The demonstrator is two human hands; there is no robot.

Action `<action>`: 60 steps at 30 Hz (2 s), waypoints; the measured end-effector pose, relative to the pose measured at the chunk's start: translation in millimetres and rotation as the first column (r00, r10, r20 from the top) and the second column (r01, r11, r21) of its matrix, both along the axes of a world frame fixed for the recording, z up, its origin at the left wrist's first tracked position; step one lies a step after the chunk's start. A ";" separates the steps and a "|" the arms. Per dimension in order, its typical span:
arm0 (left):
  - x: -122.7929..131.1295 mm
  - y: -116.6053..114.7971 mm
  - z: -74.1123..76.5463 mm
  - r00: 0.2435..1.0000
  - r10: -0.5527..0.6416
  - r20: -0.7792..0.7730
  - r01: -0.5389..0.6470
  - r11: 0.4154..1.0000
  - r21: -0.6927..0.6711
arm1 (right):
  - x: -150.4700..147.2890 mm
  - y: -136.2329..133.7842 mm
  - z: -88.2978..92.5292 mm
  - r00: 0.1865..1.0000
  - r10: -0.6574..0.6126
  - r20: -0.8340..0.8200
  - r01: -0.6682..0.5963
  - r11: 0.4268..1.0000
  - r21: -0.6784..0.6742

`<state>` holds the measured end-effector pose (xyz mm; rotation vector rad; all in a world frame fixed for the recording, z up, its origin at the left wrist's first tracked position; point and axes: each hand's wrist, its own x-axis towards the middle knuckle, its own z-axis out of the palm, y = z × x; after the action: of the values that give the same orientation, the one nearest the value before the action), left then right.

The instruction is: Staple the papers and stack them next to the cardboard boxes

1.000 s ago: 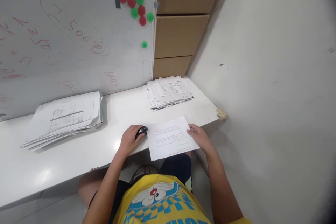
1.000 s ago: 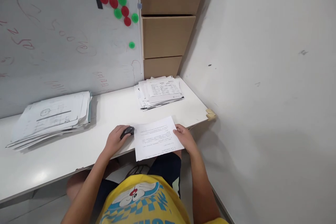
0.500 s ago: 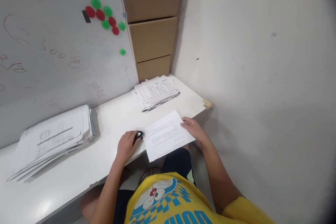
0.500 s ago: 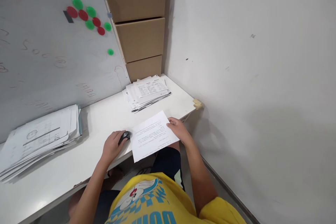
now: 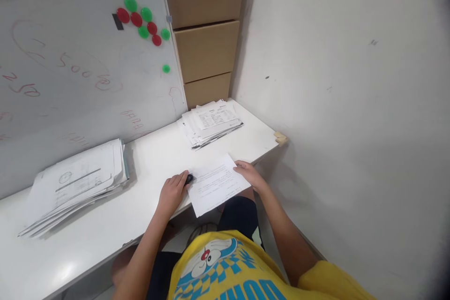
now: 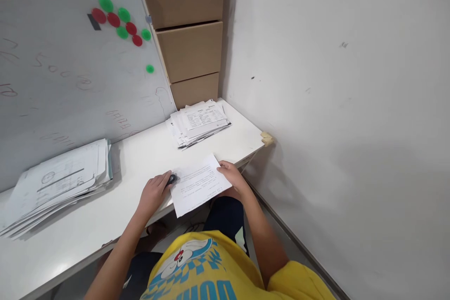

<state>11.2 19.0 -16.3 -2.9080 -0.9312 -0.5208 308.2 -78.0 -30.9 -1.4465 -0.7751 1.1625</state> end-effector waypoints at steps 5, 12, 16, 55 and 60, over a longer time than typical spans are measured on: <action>4.7 -5.3 -1.0 0.998 0.060 0.004 -0.060 0.998 0.035 | 1.2 1.7 -11.0 0.999 0.014 0.032 -0.015 0.999 0.028; 5.2 -12.8 -1.8 0.992 0.115 0.058 -0.121 0.987 0.110 | -1.4 4.5 -14.3 0.966 0.007 0.257 -0.036 0.994 0.106; -6.9 -20.0 -2.6 0.978 0.146 0.150 -0.163 0.980 0.112 | 26.1 4.9 -12.0 0.902 -0.057 0.429 0.012 0.994 0.107; -199.3 81.9 56.4 0.697 0.717 -0.025 -0.717 0.697 0.003 | 30.1 -45.3 -6.7 0.147 -0.609 0.780 0.178 0.792 0.584; -196.2 70.3 52.5 0.695 0.717 -0.059 -0.715 0.697 0.046 | 14.0 -36.3 -7.1 0.240 -0.616 0.750 0.191 0.788 0.585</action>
<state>-185.0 89.3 36.2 -2.2188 -1.8841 -0.3387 322.2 -114.3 -38.1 -1.7614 -1.1743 -0.4129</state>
